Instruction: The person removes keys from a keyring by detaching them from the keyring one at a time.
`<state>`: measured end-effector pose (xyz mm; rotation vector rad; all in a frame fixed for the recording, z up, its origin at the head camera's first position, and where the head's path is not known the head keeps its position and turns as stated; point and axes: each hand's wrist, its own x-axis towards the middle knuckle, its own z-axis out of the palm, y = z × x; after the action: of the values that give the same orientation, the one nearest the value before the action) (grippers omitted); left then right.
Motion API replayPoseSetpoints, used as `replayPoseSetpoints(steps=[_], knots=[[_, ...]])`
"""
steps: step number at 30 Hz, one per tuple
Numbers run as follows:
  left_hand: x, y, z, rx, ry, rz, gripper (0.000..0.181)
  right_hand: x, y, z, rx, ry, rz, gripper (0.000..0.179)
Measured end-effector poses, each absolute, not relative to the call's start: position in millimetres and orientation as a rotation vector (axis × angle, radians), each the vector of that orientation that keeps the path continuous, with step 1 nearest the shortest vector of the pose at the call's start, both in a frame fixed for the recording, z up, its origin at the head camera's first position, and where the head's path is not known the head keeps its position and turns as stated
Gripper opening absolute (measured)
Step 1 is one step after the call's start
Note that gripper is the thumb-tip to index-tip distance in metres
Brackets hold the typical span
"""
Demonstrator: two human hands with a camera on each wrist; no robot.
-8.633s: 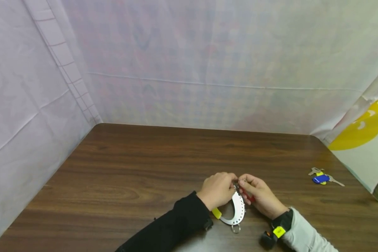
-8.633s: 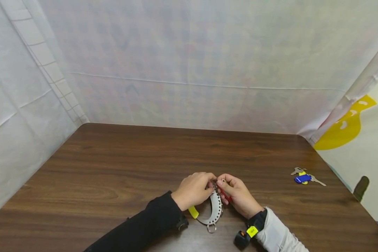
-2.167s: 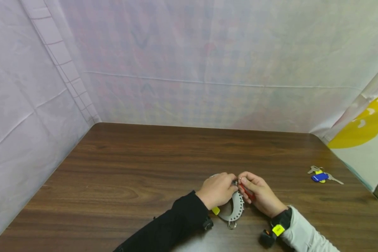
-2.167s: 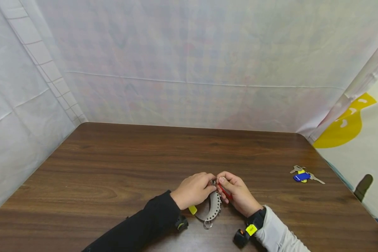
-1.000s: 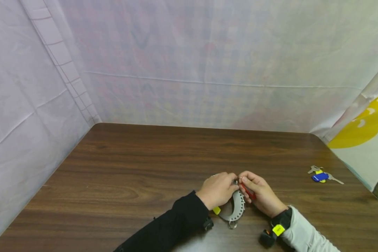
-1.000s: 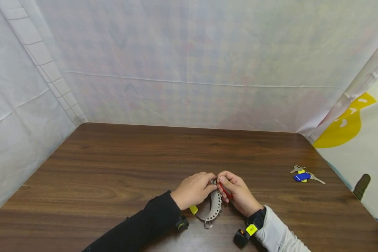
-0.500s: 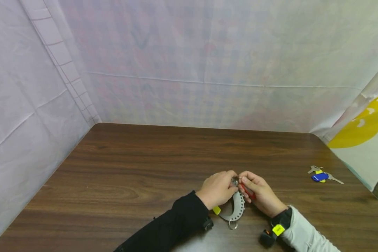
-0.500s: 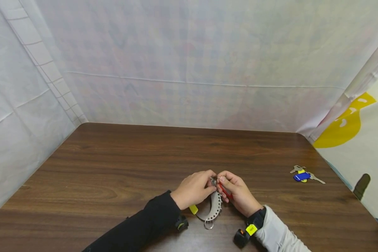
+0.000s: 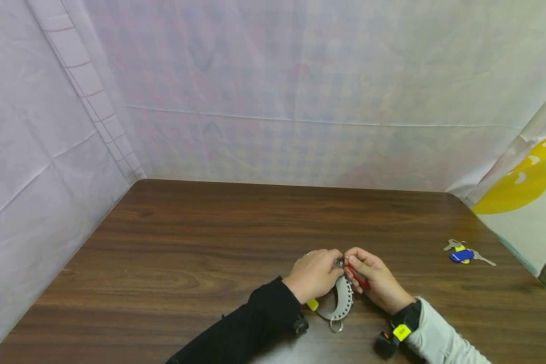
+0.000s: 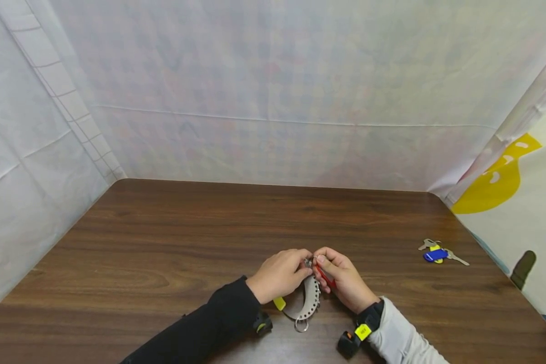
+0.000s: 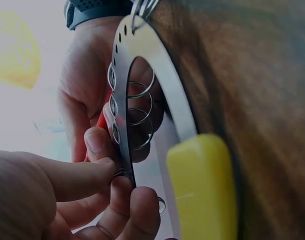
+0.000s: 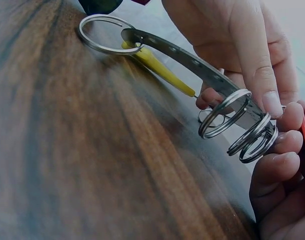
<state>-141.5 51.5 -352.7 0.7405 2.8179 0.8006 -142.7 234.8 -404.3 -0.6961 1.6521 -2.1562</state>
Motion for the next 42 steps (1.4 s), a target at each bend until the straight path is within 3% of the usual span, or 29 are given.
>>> replayPoseSetpoints(steps=[42], knots=[[-142.2,51.0,-352.0,0.725,2.796,0.833,0.027,-141.2,233.3,-403.0,-0.695,1.635,-2.172,0.026]])
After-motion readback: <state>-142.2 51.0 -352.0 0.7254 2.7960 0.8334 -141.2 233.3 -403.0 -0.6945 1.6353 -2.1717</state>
